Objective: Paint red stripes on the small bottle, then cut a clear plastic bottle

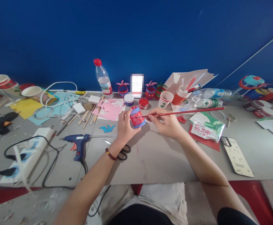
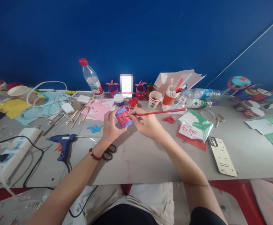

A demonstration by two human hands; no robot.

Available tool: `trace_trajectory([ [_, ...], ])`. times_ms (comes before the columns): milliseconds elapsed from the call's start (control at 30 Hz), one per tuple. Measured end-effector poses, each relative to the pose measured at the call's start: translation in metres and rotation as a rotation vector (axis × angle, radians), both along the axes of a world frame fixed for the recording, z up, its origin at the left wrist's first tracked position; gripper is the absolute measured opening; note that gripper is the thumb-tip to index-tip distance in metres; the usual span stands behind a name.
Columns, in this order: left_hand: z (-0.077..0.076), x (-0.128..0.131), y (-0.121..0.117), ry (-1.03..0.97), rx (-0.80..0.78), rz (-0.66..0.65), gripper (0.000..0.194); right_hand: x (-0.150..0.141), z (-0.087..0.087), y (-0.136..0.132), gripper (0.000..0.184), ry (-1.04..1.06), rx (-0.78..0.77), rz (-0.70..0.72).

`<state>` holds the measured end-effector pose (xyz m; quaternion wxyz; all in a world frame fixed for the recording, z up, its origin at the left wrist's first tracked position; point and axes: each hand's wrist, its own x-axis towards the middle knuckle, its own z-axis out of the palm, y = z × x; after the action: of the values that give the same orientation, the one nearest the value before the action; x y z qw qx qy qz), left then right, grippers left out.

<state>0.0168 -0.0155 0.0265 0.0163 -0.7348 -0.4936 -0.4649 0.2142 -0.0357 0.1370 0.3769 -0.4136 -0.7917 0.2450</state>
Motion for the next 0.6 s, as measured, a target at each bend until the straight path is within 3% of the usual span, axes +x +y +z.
trace_trajectory([
  [300,0.0,-0.001,-0.001,0.021,0.001,-0.021,0.094,-0.003,0.002,0.002,0.014,0.063,-0.02,-0.024],
  [600,0.001,-0.002,0.001,-0.042,0.016,0.007,0.094,0.013,-0.001,0.018,0.016,0.034,0.008,-0.174],
])
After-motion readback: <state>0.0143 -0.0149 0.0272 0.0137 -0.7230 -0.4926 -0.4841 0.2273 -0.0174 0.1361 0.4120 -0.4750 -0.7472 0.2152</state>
